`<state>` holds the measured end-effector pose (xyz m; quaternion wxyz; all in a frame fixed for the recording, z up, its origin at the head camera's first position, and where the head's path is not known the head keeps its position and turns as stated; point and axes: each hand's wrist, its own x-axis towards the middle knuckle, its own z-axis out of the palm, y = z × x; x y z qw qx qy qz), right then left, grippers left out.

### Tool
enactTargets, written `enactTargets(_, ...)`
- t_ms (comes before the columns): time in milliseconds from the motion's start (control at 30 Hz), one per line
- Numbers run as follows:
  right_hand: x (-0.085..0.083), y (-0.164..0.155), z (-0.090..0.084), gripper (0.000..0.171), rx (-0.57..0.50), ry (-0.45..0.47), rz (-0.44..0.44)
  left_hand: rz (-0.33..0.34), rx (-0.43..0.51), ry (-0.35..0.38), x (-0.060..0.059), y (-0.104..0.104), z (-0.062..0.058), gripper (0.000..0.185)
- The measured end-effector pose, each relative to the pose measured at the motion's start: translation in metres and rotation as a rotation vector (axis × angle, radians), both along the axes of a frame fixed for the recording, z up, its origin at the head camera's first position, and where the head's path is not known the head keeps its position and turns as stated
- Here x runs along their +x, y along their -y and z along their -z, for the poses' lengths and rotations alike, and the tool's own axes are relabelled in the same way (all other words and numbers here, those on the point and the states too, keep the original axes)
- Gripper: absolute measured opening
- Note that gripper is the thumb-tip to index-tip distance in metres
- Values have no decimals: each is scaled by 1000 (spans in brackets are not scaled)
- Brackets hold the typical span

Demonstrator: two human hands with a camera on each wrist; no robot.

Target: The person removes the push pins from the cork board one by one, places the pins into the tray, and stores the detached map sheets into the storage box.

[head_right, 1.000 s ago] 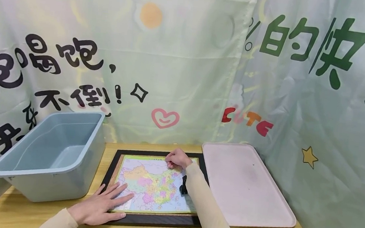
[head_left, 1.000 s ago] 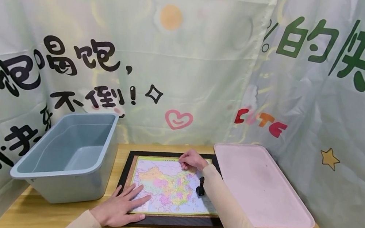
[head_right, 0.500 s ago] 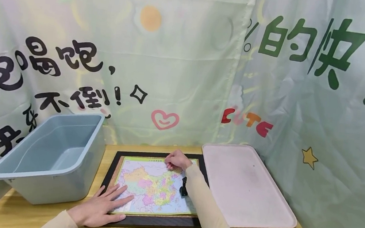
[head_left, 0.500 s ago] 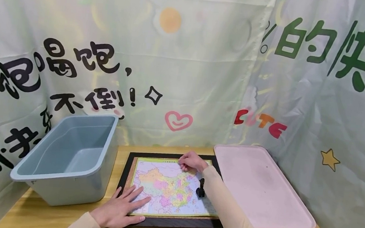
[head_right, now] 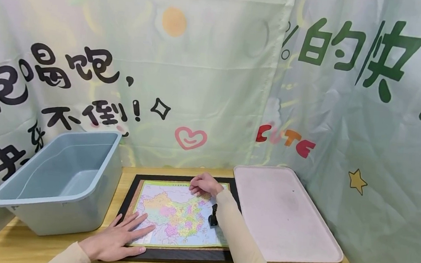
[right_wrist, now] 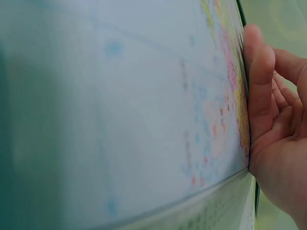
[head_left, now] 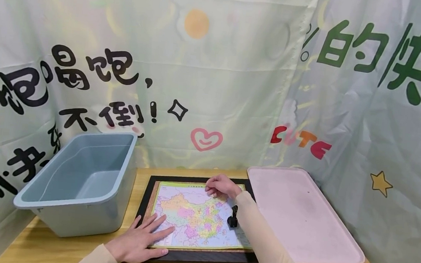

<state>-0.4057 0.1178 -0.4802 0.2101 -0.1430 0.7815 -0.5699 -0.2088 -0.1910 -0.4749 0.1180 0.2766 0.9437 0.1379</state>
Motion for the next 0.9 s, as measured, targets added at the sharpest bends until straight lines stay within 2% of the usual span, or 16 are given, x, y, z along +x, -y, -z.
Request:
enactTargets(367,-1,-2,10,20,-54,-37,73,8,8,15,-1,0,2,59)
enactTargets(600,0,2,6,22,-33,-68,89,10,16,5,-2,1,0,59)
enactTargets(900,6,2,-1,18,-36,-34,135,11,20,15,-2,2,-1,59)
